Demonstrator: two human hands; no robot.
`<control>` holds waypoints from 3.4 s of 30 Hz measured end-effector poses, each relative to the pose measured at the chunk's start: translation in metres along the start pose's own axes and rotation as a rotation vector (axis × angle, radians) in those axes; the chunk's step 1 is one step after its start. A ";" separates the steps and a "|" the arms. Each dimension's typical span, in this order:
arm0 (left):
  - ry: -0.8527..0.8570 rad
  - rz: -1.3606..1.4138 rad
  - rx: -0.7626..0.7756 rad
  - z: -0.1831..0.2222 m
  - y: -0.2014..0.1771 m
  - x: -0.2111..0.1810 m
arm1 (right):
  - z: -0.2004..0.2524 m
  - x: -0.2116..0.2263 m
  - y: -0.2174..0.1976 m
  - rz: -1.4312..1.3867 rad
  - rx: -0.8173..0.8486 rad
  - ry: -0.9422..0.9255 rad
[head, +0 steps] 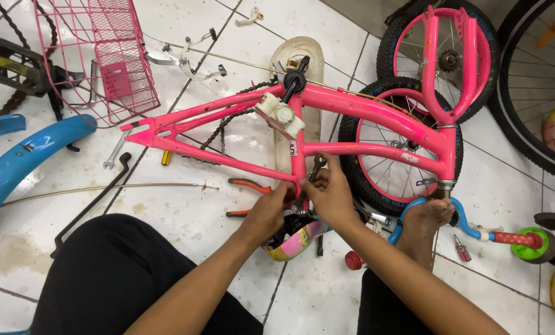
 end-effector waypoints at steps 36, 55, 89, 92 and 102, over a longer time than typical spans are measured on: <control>-0.276 0.104 0.207 -0.014 -0.015 -0.039 | 0.001 -0.071 -0.067 0.708 0.112 0.144; -0.483 0.207 0.360 -0.011 -0.006 -0.075 | -0.018 -0.086 -0.065 0.526 0.212 0.295; -0.330 0.005 0.334 -0.039 -0.052 -0.070 | 0.005 -0.006 -0.052 -0.239 0.165 -0.007; -0.408 0.043 0.329 -0.041 -0.060 -0.079 | 0.009 -0.005 -0.049 -0.169 0.190 -0.007; -0.502 0.349 0.043 -0.039 -0.057 -0.079 | 0.024 0.014 -0.002 -0.244 0.405 -0.092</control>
Point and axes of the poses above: each hand's wrist, its own z-axis away from the middle knuckle, its own y-axis out of the palm, x = y × z, the point moved 1 cm from there along -z, towards the middle knuckle, and after that the axes turned 7 degrees about z, right-handed, at the moved point
